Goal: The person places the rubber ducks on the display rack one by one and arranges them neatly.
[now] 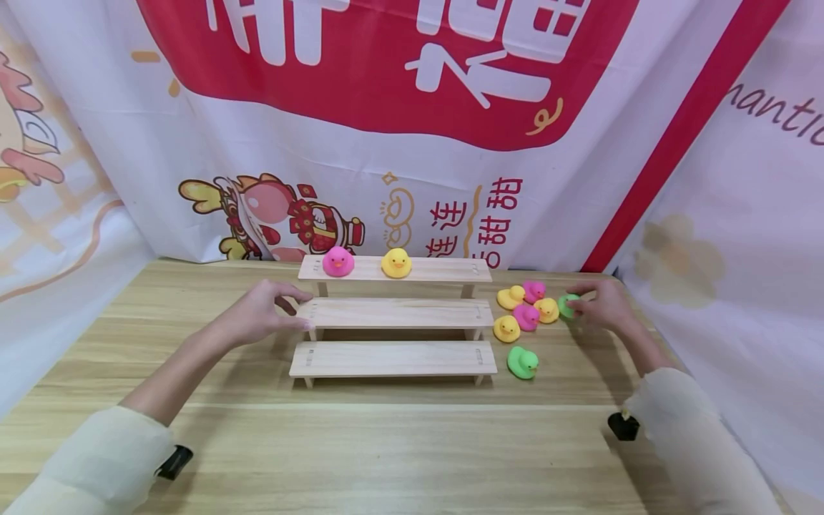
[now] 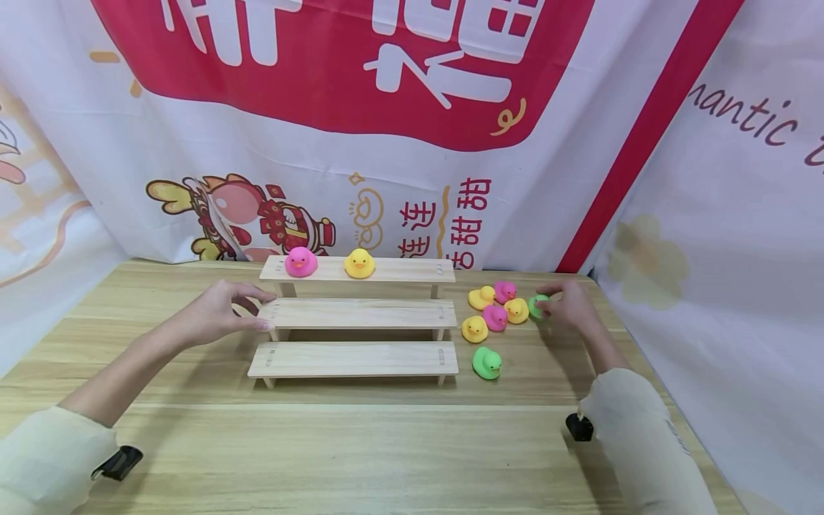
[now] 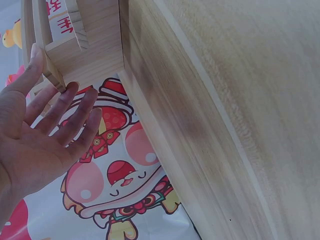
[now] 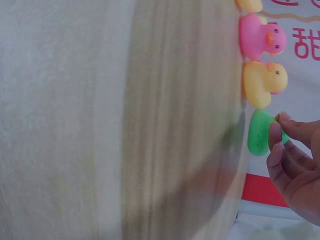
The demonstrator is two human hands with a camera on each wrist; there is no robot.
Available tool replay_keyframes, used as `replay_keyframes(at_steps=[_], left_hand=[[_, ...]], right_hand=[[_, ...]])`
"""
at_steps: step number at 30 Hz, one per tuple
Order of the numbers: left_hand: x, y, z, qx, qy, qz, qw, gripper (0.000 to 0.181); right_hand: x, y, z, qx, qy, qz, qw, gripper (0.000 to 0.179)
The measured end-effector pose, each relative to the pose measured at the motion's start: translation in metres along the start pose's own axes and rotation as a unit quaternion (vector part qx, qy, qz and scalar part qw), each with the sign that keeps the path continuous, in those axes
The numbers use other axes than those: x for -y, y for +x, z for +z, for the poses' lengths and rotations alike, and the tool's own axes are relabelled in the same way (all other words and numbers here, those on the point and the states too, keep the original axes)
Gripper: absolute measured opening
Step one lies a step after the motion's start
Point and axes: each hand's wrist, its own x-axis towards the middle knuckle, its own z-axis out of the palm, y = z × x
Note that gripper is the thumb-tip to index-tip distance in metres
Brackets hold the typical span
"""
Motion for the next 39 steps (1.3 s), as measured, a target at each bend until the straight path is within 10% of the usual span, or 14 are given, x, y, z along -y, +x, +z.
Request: replay_keyframes(at_steps=[39], left_hand=[[0.002,0.000,0.000,0.000,-0.002,0.005,1.0000,0.049]], right_hand=[[0.093,-0.004,-0.008,0.032,0.020,-0.004,0.9993,0.037]])
